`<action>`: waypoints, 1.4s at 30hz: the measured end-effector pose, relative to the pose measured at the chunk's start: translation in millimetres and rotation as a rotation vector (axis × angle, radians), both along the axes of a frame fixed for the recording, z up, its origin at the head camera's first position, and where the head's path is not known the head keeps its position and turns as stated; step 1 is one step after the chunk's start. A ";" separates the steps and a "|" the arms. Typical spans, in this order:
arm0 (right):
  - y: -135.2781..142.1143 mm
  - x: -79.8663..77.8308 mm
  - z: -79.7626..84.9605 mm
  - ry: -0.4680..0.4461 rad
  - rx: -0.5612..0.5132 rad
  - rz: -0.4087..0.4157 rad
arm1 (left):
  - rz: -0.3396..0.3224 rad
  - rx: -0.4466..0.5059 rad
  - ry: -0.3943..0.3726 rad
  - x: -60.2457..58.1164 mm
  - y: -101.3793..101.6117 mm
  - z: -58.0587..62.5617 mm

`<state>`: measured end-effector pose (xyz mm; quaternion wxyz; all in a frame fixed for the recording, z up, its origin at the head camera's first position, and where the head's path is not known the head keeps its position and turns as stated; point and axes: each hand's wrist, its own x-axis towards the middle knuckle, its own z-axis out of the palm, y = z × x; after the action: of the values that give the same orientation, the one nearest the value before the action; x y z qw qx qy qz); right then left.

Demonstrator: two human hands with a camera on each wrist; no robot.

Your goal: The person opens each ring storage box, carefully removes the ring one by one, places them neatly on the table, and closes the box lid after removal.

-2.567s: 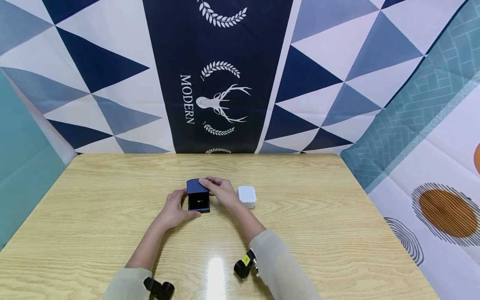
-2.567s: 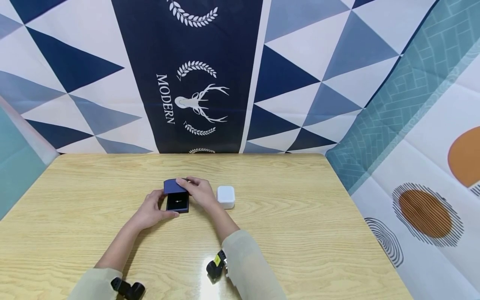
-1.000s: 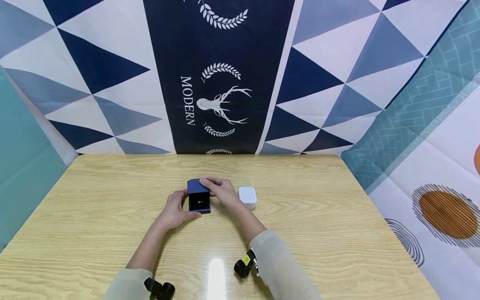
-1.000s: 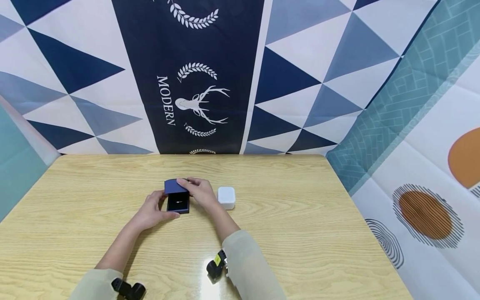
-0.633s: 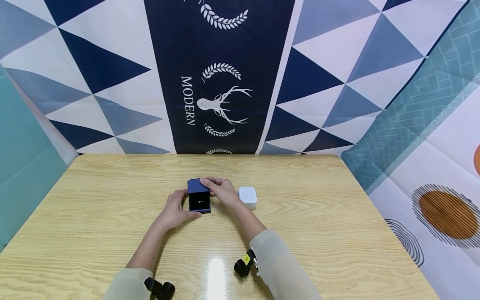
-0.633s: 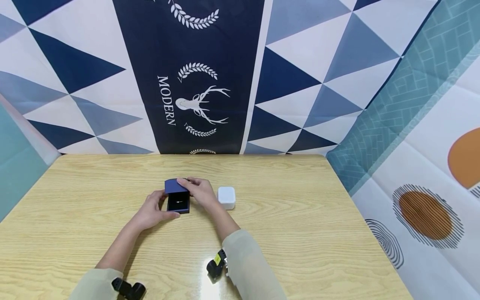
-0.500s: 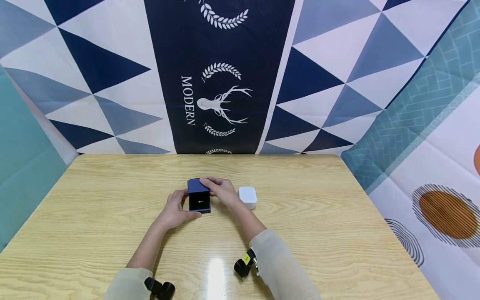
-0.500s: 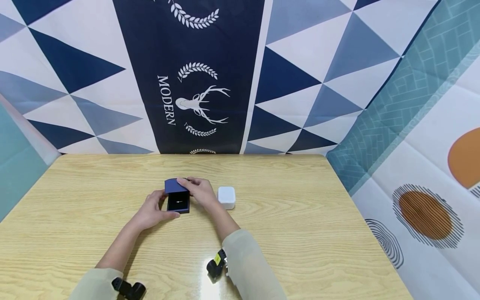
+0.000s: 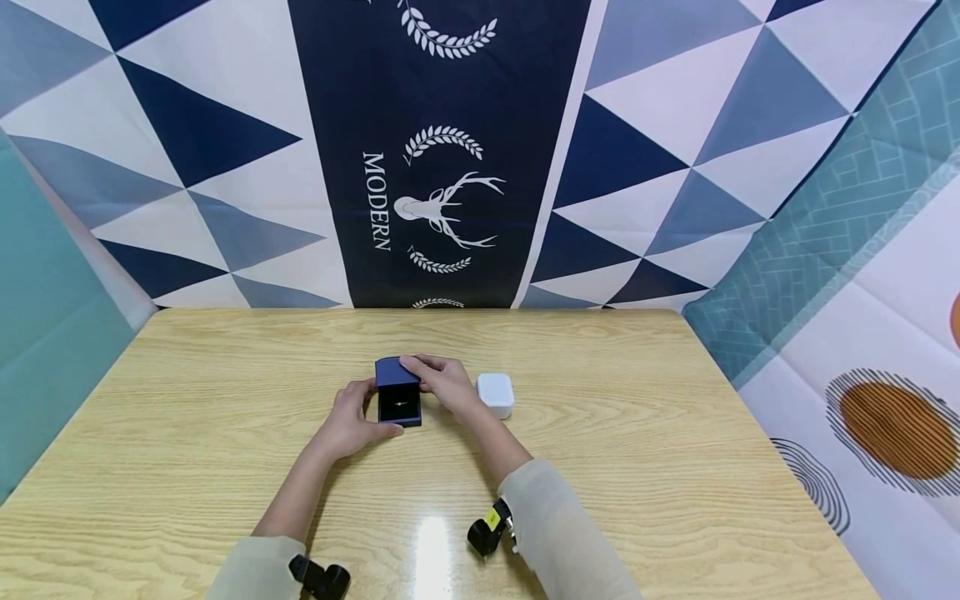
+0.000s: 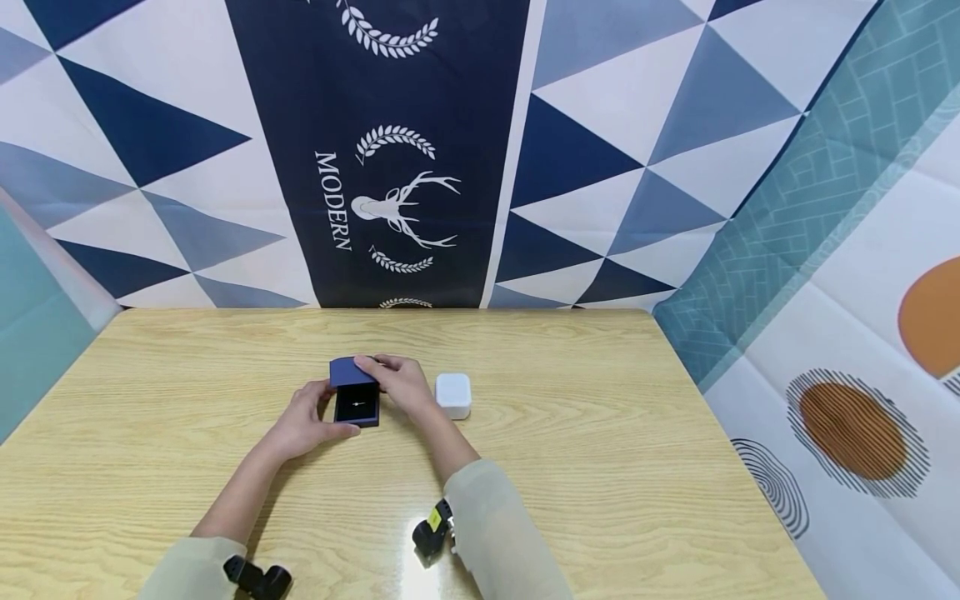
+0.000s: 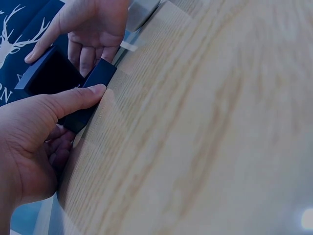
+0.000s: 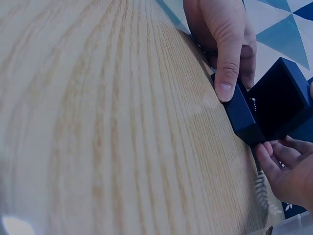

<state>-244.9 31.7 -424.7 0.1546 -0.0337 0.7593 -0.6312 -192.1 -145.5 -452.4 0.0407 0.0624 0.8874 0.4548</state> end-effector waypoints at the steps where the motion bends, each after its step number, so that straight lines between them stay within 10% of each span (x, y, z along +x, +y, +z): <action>1: 0.0 0.5 1.6 -0.007 0.000 0.000 | -0.001 -0.001 0.002 0.0 0.0 -0.2; 11: -0.9 20.1 32.7 0.001 0.018 0.013 | 0.008 -0.008 -0.007 1.4 0.8 1.3; 42: 0.4 18.6 30.8 -0.009 0.016 0.011 | 0.009 0.000 -0.016 1.1 1.6 1.3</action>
<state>-226.3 32.1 -393.8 0.1619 -0.0337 0.7635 -0.6243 -191.0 -143.9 -451.1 0.0457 0.0548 0.8874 0.4554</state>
